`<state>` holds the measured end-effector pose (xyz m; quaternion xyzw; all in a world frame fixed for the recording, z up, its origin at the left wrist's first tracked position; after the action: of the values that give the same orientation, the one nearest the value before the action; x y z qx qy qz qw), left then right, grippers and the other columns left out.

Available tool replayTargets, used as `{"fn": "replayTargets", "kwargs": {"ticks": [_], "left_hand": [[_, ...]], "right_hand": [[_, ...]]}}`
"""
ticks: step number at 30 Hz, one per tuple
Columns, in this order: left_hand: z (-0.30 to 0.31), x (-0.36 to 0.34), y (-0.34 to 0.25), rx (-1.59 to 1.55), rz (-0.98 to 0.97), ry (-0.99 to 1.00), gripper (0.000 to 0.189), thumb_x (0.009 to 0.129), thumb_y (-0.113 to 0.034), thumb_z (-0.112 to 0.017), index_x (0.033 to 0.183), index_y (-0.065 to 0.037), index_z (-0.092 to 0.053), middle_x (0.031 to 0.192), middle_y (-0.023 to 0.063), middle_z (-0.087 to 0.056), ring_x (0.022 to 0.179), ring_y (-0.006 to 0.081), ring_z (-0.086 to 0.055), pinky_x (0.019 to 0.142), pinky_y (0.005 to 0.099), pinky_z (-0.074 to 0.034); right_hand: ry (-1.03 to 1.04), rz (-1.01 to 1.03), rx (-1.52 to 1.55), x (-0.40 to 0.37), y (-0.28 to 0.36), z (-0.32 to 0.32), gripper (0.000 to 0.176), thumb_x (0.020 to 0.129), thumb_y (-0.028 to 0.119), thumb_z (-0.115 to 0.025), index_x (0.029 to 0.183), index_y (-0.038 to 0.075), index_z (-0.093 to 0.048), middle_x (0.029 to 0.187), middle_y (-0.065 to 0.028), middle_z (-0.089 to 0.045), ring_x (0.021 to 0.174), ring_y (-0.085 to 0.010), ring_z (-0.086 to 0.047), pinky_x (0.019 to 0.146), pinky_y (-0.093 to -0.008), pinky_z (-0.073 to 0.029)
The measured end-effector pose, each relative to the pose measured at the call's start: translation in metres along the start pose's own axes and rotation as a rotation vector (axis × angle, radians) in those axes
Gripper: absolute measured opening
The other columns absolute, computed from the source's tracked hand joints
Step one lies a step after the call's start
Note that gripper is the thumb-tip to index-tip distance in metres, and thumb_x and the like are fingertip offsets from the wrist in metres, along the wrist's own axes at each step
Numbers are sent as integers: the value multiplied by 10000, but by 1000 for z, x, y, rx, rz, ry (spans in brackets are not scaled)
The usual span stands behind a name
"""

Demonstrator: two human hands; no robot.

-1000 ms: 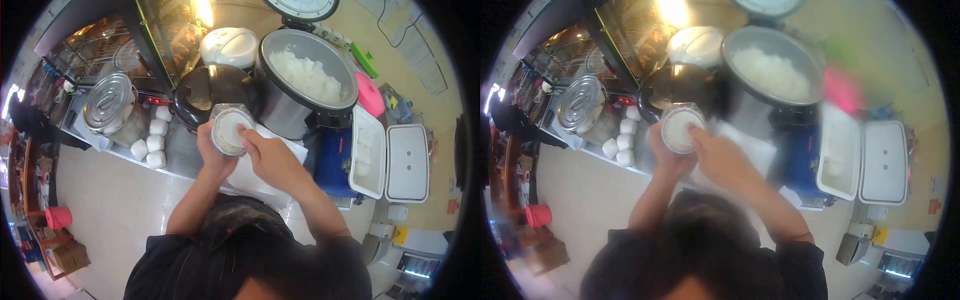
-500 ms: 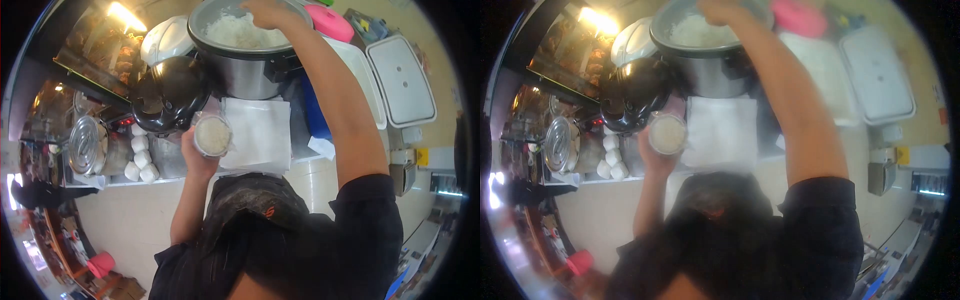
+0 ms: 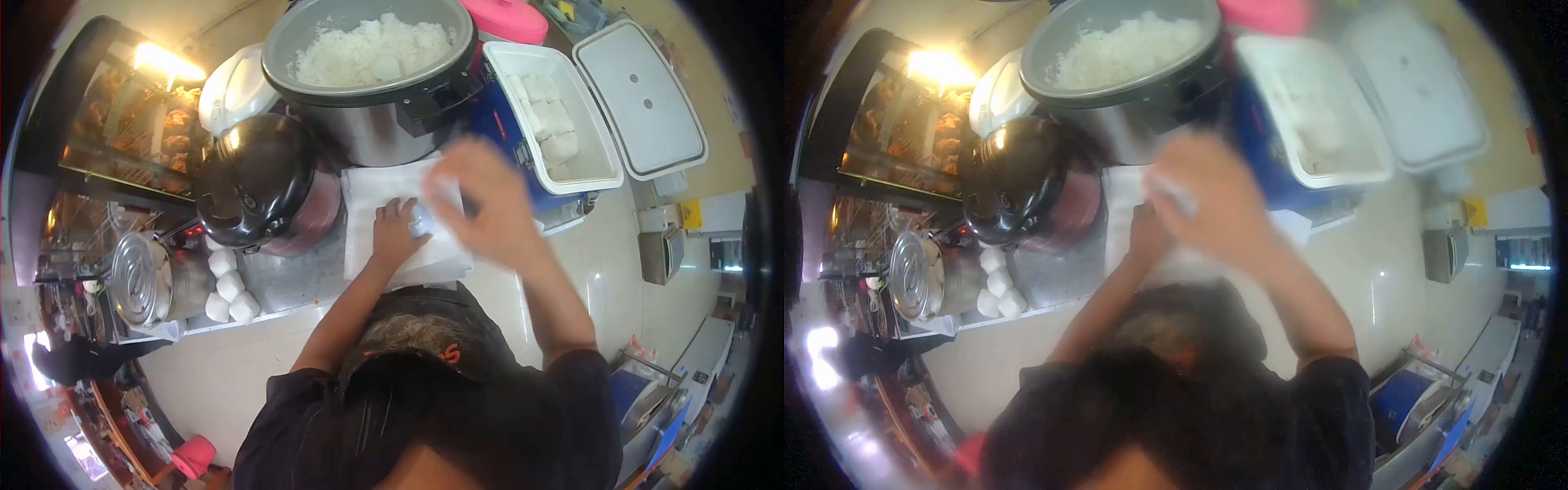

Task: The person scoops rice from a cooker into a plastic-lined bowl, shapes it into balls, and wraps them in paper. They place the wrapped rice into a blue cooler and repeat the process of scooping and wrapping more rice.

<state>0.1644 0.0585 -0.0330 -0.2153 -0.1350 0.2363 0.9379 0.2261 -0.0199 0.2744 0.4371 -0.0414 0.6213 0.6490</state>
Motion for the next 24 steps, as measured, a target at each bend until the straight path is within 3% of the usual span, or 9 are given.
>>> {"fn": "replayTargets", "kwargs": {"ticks": [1,4,7,16,19,24], "left_hand": [[-12,1,10,-37,-1,40,812,619,-366,-841,1333,-162,-512,1250,188,-522,1105,406,-496,917,468,-477],[5,0,2,-93,-16,46,768,622,-355,-832,1304,-159,-538,1236,189,-520,1106,401,-483,936,467,-460],[19,-1,0,-108,-30,3,752,601,-333,-835,1277,-157,-556,1215,174,-525,1085,386,-485,935,464,-455],[28,6,-8,-118,-40,-14,704,580,-314,-829,1230,-179,-594,1220,144,-523,1063,374,-483,917,450,-466],[27,-3,-13,-129,-20,-11,694,571,-293,-833,1218,-179,-607,1214,132,-531,1069,367,-485,917,446,-472],[29,-7,-24,-112,-66,4,718,561,-279,-841,1233,-188,-603,1226,123,-516,1086,365,-461,922,435,-469]], "right_hand": [[176,-176,78,-40,-17,-31,111,786,52,-708,881,31,-656,917,-108,-634,890,-294,-601,798,-381,-487],[757,-331,-109,-187,-72,-134,193,762,139,-718,907,32,-648,1012,-117,-647,994,-301,-606,858,-418,-487],[665,-109,-319,-241,-76,-159,200,779,169,-671,925,33,-649,1027,-114,-646,1028,-293,-598,880,-414,-480],[821,-271,-346,-234,-81,-160,74,758,103,-601,814,64,-626,854,-88,-642,909,-256,-623,806,-390,-488],[695,-232,-337,-224,-76,-155,52,756,104,-602,783,66,-625,795,-82,-641,862,-250,-628,753,-391,-494],[687,-263,-423,-218,-88,-152,129,729,199,-696,763,85,-648,800,-63,-642,842,-237,-617,700,-374,-497]]}}
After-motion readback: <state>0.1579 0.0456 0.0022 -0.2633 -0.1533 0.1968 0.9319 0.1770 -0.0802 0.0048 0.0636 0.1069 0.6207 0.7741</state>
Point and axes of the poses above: each hand's wrist, its own x-axis towards the middle knuckle, its own z-axis out of the back of the hand, y = z × x, the point moved 9 cm from there along x, towards the middle knuckle
